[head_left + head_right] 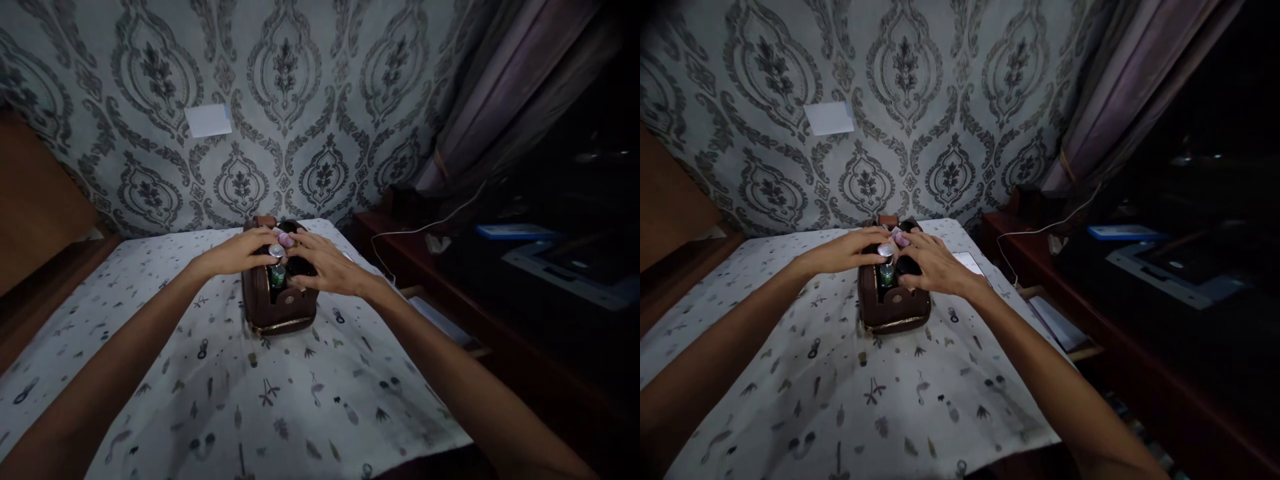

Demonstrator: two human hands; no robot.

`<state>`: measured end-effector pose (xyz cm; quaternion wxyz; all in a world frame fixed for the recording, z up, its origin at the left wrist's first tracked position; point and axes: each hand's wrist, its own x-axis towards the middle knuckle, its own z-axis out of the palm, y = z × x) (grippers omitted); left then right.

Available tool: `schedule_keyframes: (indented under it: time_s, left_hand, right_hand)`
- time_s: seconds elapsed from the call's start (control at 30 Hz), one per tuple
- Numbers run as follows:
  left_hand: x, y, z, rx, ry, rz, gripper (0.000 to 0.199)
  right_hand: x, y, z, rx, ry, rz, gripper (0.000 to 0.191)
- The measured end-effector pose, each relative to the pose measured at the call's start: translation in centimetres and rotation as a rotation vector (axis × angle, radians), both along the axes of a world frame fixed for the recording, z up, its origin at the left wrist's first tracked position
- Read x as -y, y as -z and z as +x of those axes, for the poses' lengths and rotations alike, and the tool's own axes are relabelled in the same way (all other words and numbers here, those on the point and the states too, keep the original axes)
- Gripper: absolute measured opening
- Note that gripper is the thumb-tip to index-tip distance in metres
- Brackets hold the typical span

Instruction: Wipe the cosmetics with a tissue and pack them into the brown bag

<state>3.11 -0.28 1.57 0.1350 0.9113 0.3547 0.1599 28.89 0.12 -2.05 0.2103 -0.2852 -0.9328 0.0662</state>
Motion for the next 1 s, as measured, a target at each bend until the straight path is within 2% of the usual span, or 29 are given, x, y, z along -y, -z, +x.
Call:
schedule_keyframes:
  time_s: [0.2,0.3,0.37,0.57,0.73,0.93,1.0]
  left_hand:
    - [-0.6,-0.7,0.7,-0.102,-0.002,0.022,0.04]
    - [-0.6,-0.6,0.7,-0.097,0.009,0.02,0.038]
    - [-0.3,-0.4,0.4,-0.065,0.0,0.02,0.037]
    - [1.0,-0.1,0.0,0.025,-0.025,0.009,0.044]
    - [1.3,-0.3,0.2,0.034,-0.036,0.006,0.048]
    - [1.3,-0.1,0.3,0.031,-0.048,0.025,0.047]
    - [1.3,0.0,0.2,0.037,-0.047,0.037,0.044]
  right_hand:
    - [-0.9,1.6,-1.0,-0.117,0.163,0.075,0.056]
    - [-0.9,1.6,-1.6,-0.106,0.205,0.084,0.055]
    - [-0.4,1.3,-1.5,-0.101,0.193,0.105,0.054]
    - [2.2,0.7,0.9,-0.034,0.01,0.14,0.045]
    - [4.2,0.9,1.4,0.097,0.071,0.151,0.043]
    - [4.8,0.9,0.9,0.055,0.052,0.173,0.026]
    - [4.7,1.0,0.7,0.055,0.09,0.192,0.027]
